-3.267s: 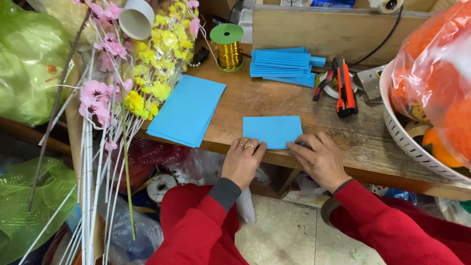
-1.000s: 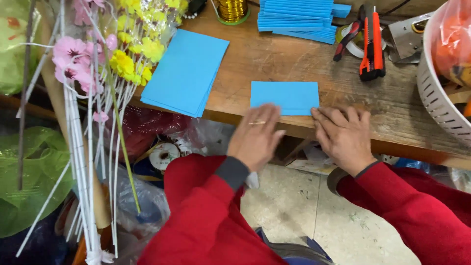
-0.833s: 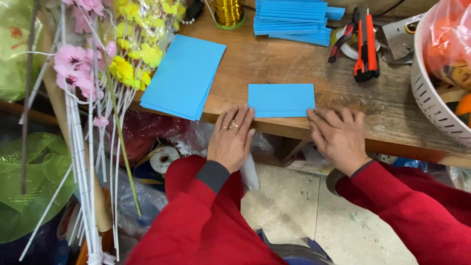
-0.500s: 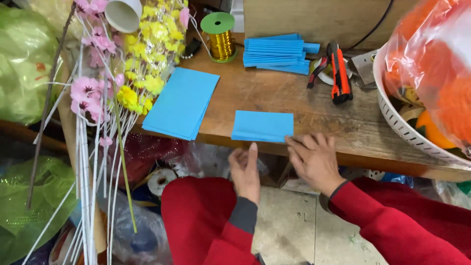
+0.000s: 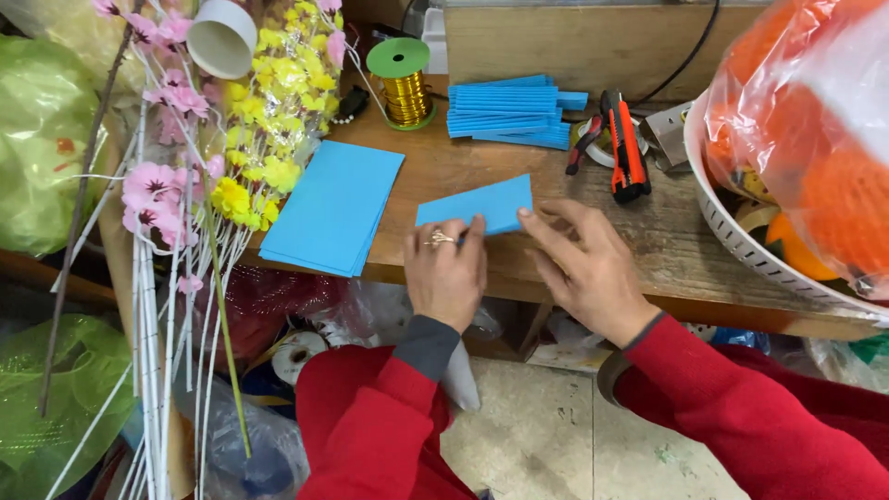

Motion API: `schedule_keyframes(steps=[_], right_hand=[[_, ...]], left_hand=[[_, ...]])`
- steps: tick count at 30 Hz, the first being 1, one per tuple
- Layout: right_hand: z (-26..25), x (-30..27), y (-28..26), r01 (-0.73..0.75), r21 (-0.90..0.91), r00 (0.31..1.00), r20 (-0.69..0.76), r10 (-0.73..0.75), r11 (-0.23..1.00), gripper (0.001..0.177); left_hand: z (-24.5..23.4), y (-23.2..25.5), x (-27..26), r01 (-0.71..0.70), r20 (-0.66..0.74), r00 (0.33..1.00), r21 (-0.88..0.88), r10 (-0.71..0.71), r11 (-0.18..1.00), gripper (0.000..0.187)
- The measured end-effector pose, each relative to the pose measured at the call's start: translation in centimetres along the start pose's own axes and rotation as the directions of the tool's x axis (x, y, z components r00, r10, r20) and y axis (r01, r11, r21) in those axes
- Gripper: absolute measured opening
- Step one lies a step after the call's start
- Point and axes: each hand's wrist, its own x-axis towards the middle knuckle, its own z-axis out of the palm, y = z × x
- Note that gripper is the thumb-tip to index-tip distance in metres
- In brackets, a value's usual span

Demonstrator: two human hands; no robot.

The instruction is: Folding small blue paper strips into multiple segments for decorative or craft purposes.

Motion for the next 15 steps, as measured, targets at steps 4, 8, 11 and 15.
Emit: schedule_keyframes(steps=[4, 8, 11, 15], right_hand=[[3.3, -2.6, 2.9, 0.090, -0.150, 0.995, 0.062, -0.081, 0.985, 0.030], [4.7, -5.9, 4.8, 0.031, -0.086, 0.995, 0.100, -0.022, 0.996, 0.025], [5.0, -7.2, 5.4, -0.012, -0.011, 0.989, 0.150, 0.014, 1.000, 0.022], [4.9, -7.4, 5.3, -0.016, 0.071, 0.984, 0.180, 0.002, 0.997, 0.022]], left_hand=[[3.6, -0.4, -2.8, -0.185, 0.083, 0.978, -0.089, 0.192, 0.979, 0.025], [3.3, -2.1, -5.3, -0.204, 0.215, 0.948, -0.157, 0.235, 0.966, 0.030], [3.1, -3.9, -6.9, -0.208, 0.272, 0.926, -0.214, 0.263, 0.954, 0.033], [2.9, -4.8, -7.7, -0.131, 0.319, 0.916, -0.335, 0.243, 0.933, 0.030]])
